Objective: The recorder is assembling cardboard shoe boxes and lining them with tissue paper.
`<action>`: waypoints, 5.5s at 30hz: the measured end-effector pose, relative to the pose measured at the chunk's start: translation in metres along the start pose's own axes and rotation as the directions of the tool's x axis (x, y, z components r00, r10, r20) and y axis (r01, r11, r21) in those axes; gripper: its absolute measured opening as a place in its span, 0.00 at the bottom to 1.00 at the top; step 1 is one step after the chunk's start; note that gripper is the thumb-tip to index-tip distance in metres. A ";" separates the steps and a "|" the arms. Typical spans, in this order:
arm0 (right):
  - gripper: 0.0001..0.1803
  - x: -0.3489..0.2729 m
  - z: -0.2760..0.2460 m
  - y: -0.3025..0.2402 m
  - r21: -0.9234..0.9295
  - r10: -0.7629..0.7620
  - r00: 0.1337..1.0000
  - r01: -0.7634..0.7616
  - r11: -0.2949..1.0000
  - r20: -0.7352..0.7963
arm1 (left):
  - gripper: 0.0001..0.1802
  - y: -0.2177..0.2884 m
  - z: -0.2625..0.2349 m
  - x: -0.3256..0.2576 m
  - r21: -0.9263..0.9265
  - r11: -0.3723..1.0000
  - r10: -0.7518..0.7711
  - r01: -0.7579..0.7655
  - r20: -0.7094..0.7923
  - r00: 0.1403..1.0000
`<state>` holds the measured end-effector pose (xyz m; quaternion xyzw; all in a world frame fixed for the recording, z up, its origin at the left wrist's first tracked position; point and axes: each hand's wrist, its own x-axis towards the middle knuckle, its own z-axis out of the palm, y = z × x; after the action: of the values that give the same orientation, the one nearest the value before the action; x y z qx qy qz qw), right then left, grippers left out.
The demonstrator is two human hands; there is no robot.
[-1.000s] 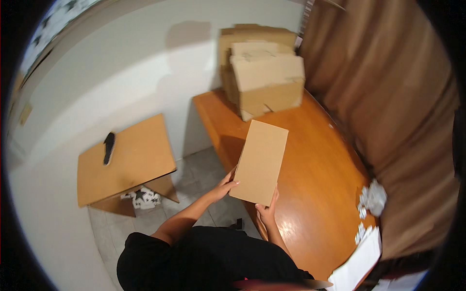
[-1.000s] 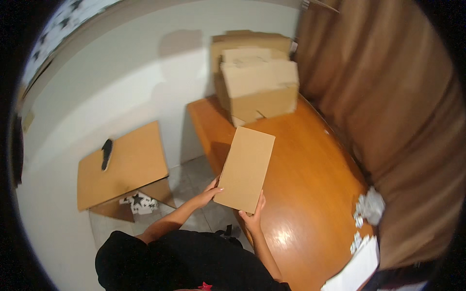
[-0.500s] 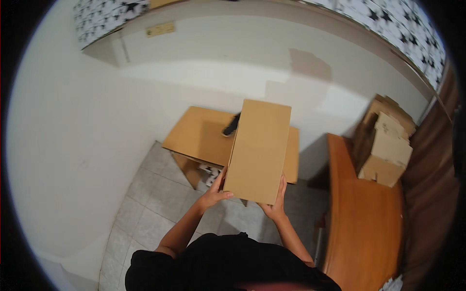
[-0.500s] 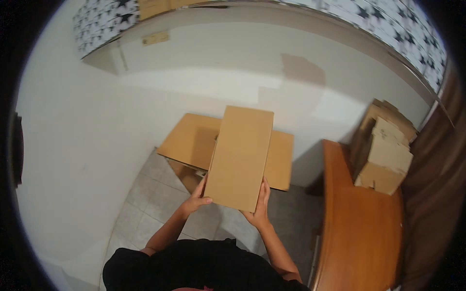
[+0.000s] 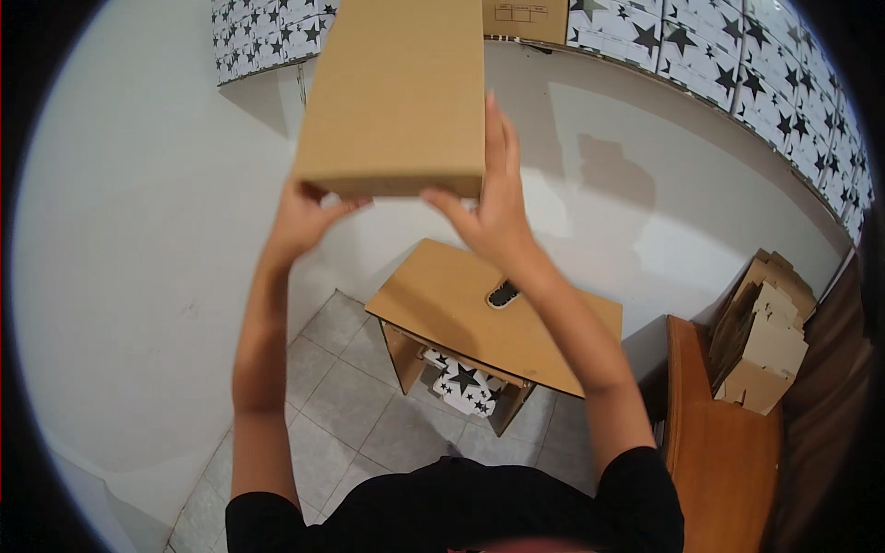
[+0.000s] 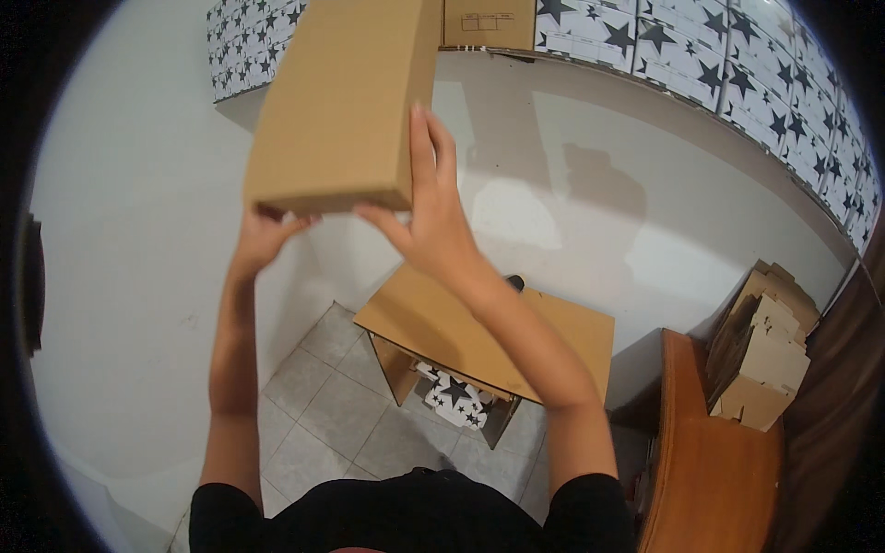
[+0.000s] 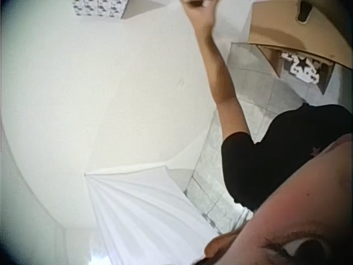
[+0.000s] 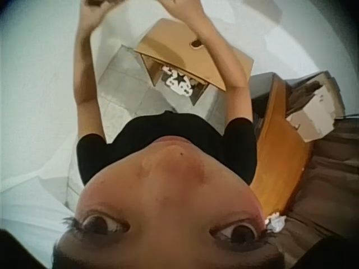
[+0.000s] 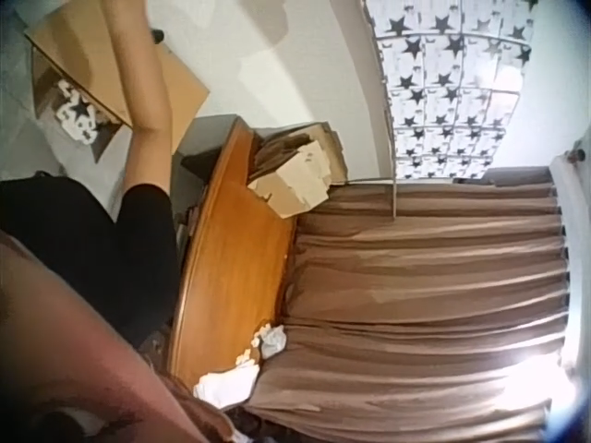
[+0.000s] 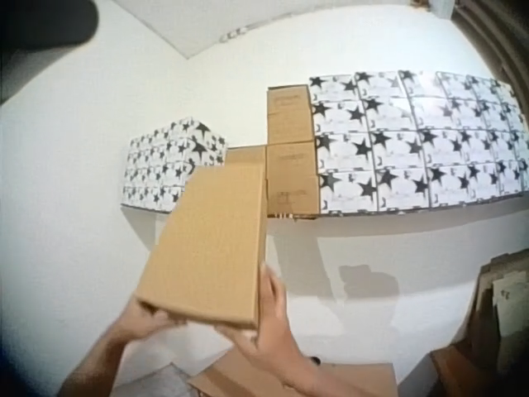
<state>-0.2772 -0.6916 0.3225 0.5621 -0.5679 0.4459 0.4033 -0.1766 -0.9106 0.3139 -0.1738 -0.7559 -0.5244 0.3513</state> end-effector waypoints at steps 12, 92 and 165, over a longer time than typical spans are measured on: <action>0.47 0.264 -0.027 0.078 -0.301 -0.143 0.989 0.125 0.945 -0.040 | 0.38 0.067 -0.050 0.252 0.081 0.916 0.402 -0.394 -0.210 0.891; 0.20 -0.609 -0.515 -0.241 -0.231 0.700 -0.169 -0.868 -0.439 -0.694 | 0.30 0.025 0.833 -0.351 -0.065 0.965 0.078 0.253 0.996 -0.044; 0.16 -0.426 -0.612 -0.220 -0.162 0.139 0.100 -0.811 -0.563 -0.985 | 0.51 0.056 0.973 -0.169 -0.391 0.573 0.473 0.720 0.875 0.099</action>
<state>-0.0654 0.0210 0.0952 -0.5071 -0.7411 0.2095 0.3870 -0.3635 0.0190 0.0327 -0.5290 -0.4603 -0.5707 -0.4272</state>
